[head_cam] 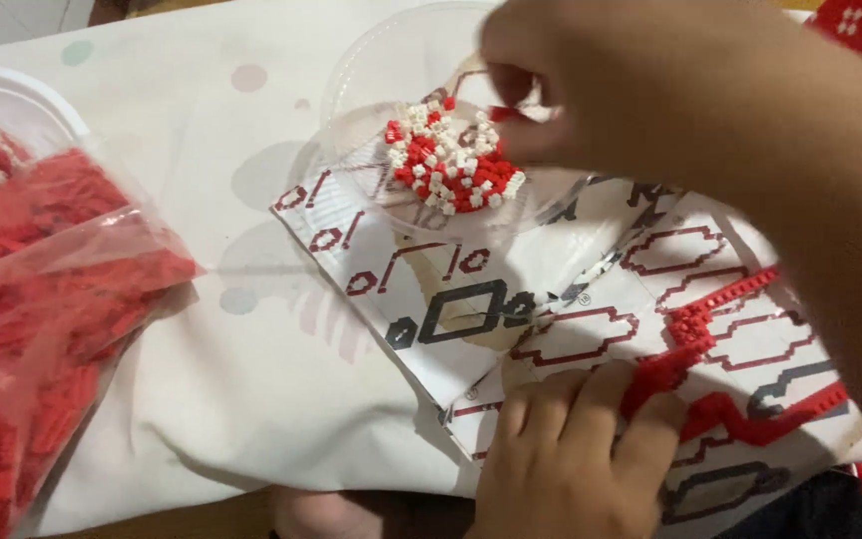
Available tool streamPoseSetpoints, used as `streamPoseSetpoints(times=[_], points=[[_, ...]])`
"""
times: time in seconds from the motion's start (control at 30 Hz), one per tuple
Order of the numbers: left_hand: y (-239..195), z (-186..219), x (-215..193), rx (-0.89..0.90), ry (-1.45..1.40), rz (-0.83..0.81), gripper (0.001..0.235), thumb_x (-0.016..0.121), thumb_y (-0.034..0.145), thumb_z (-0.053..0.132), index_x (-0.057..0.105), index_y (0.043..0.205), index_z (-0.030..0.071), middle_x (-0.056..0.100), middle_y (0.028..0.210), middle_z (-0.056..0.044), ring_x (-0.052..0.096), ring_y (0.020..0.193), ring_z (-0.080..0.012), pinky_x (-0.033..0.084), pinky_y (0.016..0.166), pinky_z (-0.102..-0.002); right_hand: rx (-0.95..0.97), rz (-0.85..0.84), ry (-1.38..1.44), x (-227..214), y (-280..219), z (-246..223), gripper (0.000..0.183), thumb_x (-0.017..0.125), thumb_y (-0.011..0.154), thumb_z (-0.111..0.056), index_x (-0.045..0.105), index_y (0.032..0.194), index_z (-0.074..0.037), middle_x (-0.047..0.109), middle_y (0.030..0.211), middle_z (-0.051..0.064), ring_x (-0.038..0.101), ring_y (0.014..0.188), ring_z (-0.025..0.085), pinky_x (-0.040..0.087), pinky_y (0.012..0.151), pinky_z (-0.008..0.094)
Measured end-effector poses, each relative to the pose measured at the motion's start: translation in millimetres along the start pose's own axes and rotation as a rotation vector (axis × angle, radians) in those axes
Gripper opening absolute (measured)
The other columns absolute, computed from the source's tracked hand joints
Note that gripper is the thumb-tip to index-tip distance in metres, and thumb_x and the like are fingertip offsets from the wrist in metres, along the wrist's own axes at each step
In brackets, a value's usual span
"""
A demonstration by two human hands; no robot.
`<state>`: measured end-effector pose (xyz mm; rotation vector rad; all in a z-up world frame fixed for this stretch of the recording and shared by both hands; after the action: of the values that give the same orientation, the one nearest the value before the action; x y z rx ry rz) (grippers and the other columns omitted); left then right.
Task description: Assembling a decorative object from small interlocking plastic pieces following a diagram on an instruction sheet.
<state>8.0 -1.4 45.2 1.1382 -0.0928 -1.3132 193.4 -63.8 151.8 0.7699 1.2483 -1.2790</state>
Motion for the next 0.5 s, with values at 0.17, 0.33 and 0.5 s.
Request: streamPoseSetpoints(times=[0.17, 0.33, 0.5], points=[[7, 1, -2, -0.027, -0.112, -0.202, 0.017, 0.063, 0.09, 0.015, 0.067, 0.106, 0.011, 0.066, 0.112, -0.012, 0.06, 0.09, -0.0344, 0.046, 0.08, -0.048, -0.081, 0.251, 0.347, 42, -118, 95, 0.016, 0.074, 0.083, -0.025, 0.069, 0.097, -0.017, 0.069, 0.072, -0.001, 0.062, 0.058, 0.014, 0.049, 0.061, 0.029], [0, 1, 11, 0.024, -0.015, -0.157, 0.017, 0.06, 0.1, 0.031, 0.071, 0.107, 0.02, 0.069, 0.117, -0.006, 0.067, 0.092, -0.0292, 0.048, 0.071, -0.048, -0.066, 0.514, 0.691, 87, -181, 68, 0.028, 0.08, 0.073, -0.006, 0.071, 0.098, -0.015, 0.068, 0.068, -0.003, 0.062, 0.052, 0.004, 0.053, 0.066, 0.019], [-1, 3, 13, 0.02, 0.041, -0.264, 0.019, 0.064, 0.093, 0.028, 0.07, 0.109, 0.021, 0.07, 0.122, -0.005, 0.065, 0.097, -0.0249, 0.048, 0.079, -0.04, 0.011, 0.501, 0.629, 123, -187, 83, 0.016, 0.08, 0.08, -0.002, 0.077, 0.095, -0.004, 0.076, 0.096, 0.01, 0.072, 0.086, 0.018, 0.058, 0.079, 0.031]])
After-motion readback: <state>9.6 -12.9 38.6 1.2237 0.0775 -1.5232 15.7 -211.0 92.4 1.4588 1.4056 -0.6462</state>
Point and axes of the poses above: each hand's wrist, its own y-axis towards the middle knuckle, its own x-axis out of the palm, z = x × y, the point moved 4 cm from there along y, towards the middle knuckle
